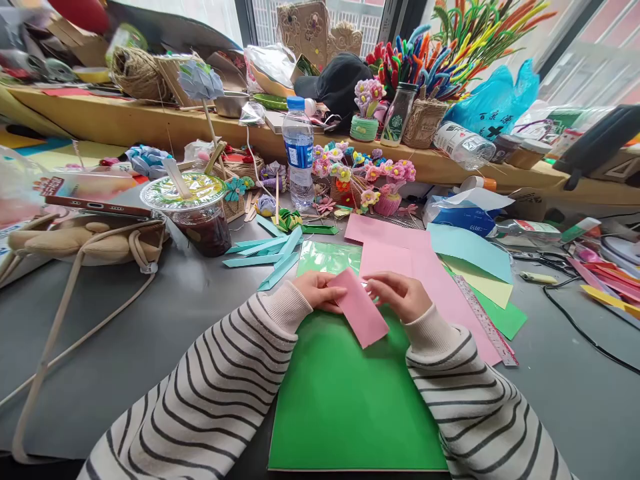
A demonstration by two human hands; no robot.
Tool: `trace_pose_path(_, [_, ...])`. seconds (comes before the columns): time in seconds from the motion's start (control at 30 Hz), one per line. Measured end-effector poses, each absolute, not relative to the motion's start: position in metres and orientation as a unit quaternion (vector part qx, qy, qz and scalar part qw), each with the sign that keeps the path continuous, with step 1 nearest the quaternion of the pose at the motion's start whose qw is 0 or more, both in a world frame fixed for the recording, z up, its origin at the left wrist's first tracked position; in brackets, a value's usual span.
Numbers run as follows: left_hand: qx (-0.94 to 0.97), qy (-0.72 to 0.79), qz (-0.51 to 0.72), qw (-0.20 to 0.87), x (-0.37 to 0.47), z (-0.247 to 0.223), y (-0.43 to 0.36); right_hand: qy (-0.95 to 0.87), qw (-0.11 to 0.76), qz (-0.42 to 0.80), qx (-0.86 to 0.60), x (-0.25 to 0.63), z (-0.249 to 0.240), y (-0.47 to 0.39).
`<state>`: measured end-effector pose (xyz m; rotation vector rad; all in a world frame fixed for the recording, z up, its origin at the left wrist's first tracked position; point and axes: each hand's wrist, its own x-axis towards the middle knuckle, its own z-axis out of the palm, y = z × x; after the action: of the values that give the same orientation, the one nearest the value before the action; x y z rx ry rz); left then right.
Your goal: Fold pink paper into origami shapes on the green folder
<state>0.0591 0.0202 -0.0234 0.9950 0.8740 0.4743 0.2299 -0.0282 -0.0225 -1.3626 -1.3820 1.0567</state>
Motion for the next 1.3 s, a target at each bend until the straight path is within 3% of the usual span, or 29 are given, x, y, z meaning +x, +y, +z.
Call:
trace_pose_path(0.13, [0.505,0.391,0.168,0.751,0.061,-0.017,0.022,-0.545,0.438,0.427,-0.573,0.222,-0.029,-0.03])
trace_pose_path(0.43, [0.446,0.442,0.273,0.729,0.064,-0.014,0.023,-0.446,0.495,0.462,-0.586,0.224,-0.022,-0.028])
trace_pose_path(1.3, [0.446,0.442,0.272,0.729,0.064,-0.016,0.021,-0.457,0.454,0.489,-0.588,0.227,-0.026,-0.027])
